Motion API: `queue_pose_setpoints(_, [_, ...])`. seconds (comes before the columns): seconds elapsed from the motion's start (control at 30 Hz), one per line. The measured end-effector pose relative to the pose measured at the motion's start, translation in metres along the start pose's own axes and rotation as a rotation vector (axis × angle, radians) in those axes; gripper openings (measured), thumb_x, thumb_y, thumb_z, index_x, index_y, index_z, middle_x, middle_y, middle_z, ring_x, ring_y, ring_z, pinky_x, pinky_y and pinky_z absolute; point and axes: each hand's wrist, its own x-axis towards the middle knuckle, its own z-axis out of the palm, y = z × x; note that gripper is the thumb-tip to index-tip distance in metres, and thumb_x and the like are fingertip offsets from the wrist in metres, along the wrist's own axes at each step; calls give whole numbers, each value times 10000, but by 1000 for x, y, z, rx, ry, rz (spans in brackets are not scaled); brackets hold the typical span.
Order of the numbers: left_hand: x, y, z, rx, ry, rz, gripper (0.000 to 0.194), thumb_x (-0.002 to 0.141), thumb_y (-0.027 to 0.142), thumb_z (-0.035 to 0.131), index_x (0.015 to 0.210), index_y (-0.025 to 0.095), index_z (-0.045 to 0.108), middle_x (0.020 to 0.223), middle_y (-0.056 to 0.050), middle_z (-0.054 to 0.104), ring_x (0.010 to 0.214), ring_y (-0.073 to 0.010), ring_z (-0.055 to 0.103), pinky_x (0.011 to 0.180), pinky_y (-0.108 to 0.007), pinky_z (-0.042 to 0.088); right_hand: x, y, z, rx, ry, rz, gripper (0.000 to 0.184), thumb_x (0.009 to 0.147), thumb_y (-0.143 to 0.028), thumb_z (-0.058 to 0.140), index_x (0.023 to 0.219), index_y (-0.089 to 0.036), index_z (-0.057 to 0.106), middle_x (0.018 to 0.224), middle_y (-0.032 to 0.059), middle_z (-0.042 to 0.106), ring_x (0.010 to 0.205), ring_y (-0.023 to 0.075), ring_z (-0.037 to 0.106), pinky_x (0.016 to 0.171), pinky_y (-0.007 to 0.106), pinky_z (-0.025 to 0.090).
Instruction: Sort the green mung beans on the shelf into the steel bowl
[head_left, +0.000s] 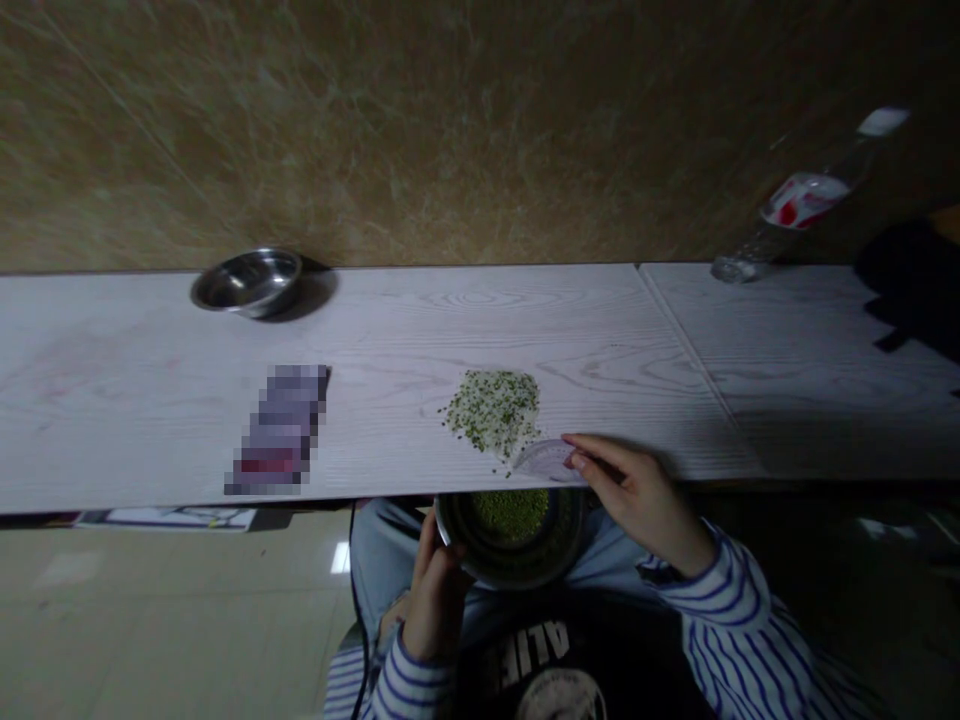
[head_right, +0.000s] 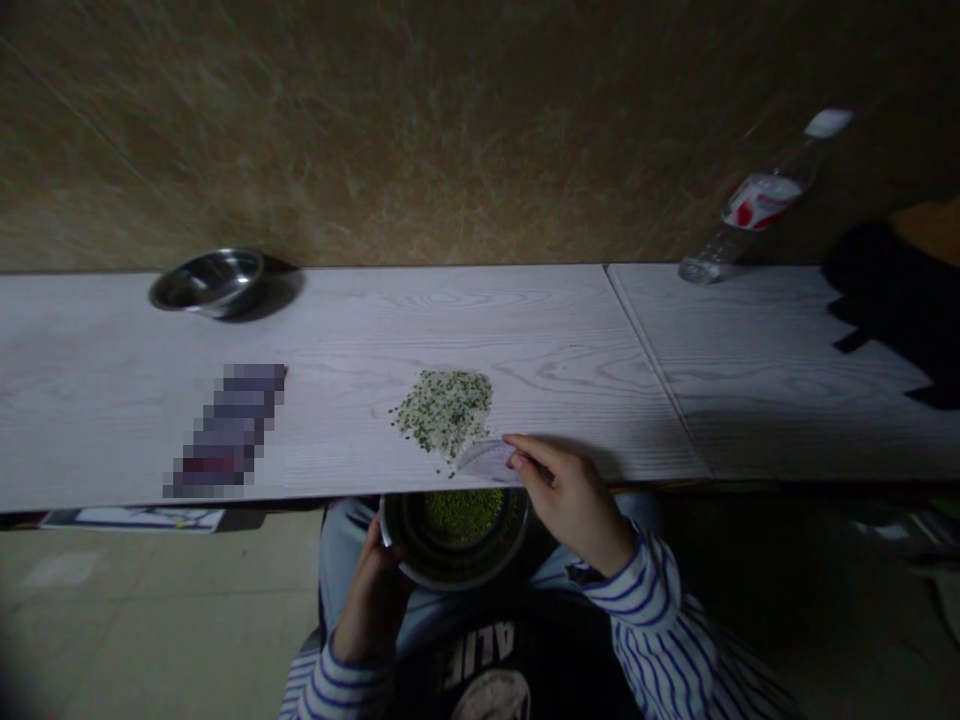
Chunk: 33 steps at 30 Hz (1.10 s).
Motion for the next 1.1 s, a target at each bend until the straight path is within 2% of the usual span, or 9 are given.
queue_pose_setpoints(0.17, [0, 3, 0, 11, 26, 47, 604, 699, 256, 763, 1296, 285, 674, 1265, -94, 702, 1079, -309, 653, 844, -412, 559, 8, 3, -2, 1, 34, 13, 318, 930, -303, 567, 1146, -182, 767, 1121, 105, 790, 1032, 253, 752, 921, 382, 611])
queue_pose_setpoints(0.27, [-2, 4, -1, 10, 44, 49, 595, 692, 268, 780, 1278, 285, 681, 1304, -103, 687, 1107, -323, 638, 836, -410, 559, 6, 2, -4, 3, 11, 7, 314, 937, -309, 569, 1155, -197, 764, 1108, 93, 794, 1021, 247, 754, 934, 386, 606])
queue_pose_setpoints(0.43, [-4, 4, 1, 43, 66, 3, 681, 715, 265, 749, 1382, 304, 613, 1279, -90, 689, 1102, -311, 629, 876, -419, 533, 3, -2, 0, -22, -40, -4, 330, 949, -308, 544, 1173, -201, 762, 1117, 95, 792, 1015, 244, 756, 914, 372, 613])
queue_pose_setpoints(0.57, [-8, 5, 5, 23, 72, -9, 766, 698, 238, 736, 1442, 294, 557, 1335, -101, 669, 1125, -305, 631, 906, -413, 531, 6, 1, 3, -28, 17, 4, 350, 936, -309, 544, 1166, -159, 761, 1131, 122, 785, 1031, 258, 751, 909, 381, 613])
queue_pose_setpoints(0.67, [-9, 5, 5, 12, 61, 16, 737, 686, 243, 747, 1403, 270, 582, 1330, -98, 674, 1142, -304, 634, 909, -398, 531, 6, 3, 3, -16, 57, 11, 353, 928, -320, 552, 1157, -151, 762, 1122, 126, 787, 1015, 262, 756, 882, 383, 622])
queue_pose_setpoints(0.8, [-8, 3, 0, 40, 54, 6, 727, 680, 222, 724, 1392, 251, 578, 1266, -96, 685, 1067, -288, 639, 883, -398, 533, 5, 0, 5, 1, 17, -27, 347, 934, -311, 544, 1161, -165, 761, 1090, 110, 797, 982, 245, 763, 874, 370, 624])
queue_pose_setpoints(0.9, [-7, 2, -3, 55, 50, 14, 762, 679, 221, 702, 1425, 263, 550, 1312, -104, 661, 1008, -274, 636, 872, -404, 531, 6, -3, 9, -10, -4, -55, 330, 930, -292, 544, 1143, -182, 770, 1114, 100, 792, 1021, 244, 754, 915, 374, 611])
queue_pose_setpoints(1.1, [-7, 1, -3, 69, 45, 27, 675, 695, 216, 674, 1361, 278, 583, 1250, -77, 677, 987, -254, 632, 872, -386, 525, 9, 3, 6, -11, 44, 2, 350, 919, -316, 557, 1148, -150, 762, 1096, 122, 794, 995, 252, 763, 885, 369, 620])
